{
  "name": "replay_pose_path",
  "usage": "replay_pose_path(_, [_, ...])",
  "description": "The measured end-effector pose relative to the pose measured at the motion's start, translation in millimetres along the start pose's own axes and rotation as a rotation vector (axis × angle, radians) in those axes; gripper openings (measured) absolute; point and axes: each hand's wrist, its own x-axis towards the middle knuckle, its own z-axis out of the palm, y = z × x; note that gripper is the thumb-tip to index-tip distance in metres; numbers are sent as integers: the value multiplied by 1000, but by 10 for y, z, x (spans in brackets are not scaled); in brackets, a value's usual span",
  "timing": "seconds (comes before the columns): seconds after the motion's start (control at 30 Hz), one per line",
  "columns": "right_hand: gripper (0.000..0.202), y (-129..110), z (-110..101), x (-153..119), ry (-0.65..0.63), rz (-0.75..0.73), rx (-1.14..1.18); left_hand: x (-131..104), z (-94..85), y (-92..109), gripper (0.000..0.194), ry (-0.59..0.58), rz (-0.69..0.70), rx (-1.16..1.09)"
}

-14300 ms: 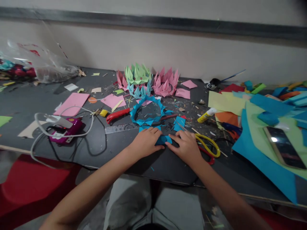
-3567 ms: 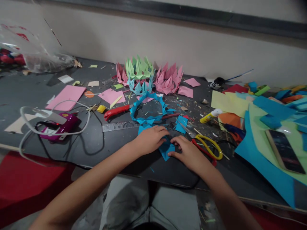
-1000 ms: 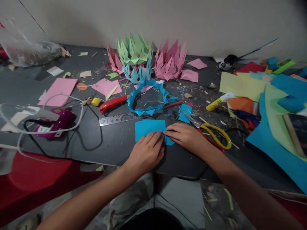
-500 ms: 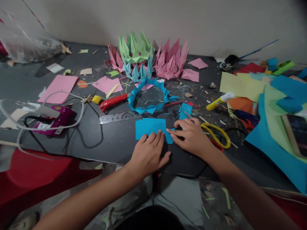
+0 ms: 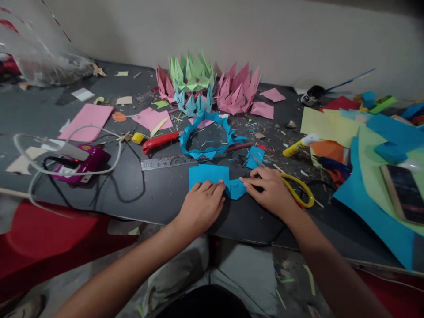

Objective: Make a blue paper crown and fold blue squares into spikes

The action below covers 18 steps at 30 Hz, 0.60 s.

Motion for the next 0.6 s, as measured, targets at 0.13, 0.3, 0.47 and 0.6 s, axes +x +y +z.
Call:
replay_pose_path(0.13, [33,-20,-13,-21,5,-191,69,116,0,-95,18,-7,44,-38])
replay_pose_path(0.3, [33,-101,8,-37,-57,-266,124,167,83,-103,18,82,119,-6])
replay_pose_path(0.47, [23,-91,44,5,-56,-370,34,179,92,-117,21,75,152,-57])
replay_pose_path(0.6, [24,-60,36,14,-85,-378,49,320,5,-275,17,-45,203,-183])
